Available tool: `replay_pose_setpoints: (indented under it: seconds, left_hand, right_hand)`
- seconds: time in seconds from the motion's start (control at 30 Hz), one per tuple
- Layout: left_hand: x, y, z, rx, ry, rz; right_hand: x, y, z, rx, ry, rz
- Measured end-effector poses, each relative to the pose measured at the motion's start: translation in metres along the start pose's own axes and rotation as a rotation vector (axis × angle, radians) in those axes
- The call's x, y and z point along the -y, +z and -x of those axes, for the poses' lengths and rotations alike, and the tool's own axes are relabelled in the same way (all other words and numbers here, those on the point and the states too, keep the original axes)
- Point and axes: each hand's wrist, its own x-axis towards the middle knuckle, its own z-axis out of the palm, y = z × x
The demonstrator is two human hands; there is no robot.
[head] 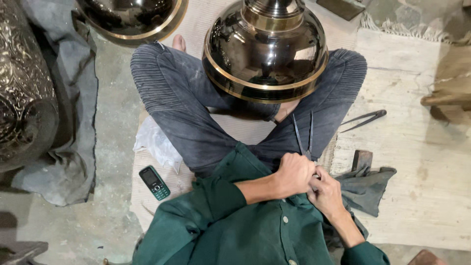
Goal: The person sits cross-legged on the floor and uses a small tool to scrape or polish the surface of a large, shiny metal vessel. They rotate the vessel and work on different sections of its base and neck, occasionally switching tools or wiping the surface with a cloth.
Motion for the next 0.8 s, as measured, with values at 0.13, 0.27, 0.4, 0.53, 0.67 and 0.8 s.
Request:
replay_pose_setpoints:
  seconds: [0.13,0.27,0.4,0.53,0.67,0.8]
  left_hand:
    - [-0.013,-0.003,0.011,-0.108,0.057,0.121]
    - [-0.022,0.001,0.011,-0.026,0.129,-0.058]
    - [-0.024,0.007,0.011,-0.171,0.125,-0.158]
    - [-0.021,-0.003,0.008,0.085,0.088,-0.169]
    - [-0.02,-0.012,0.001,0.048,0.001,-0.196]
    - [-0.011,-0.024,-0.005,0.04,-0.019,-0.187]
  right_hand:
    - [-0.004,0.012,0.01,-0.057,-0.009,0.039]
    - [0.002,0.019,-0.013,-0.084,-0.131,0.154]
    - [0.012,0.019,-0.034,0.058,-0.149,0.408]
    - [0.02,0.016,-0.043,0.006,-0.268,0.383]
    - [0.021,0.018,-0.049,-0.035,-0.282,0.384]
    - [0.021,0.019,-0.057,-0.022,-0.272,0.346]
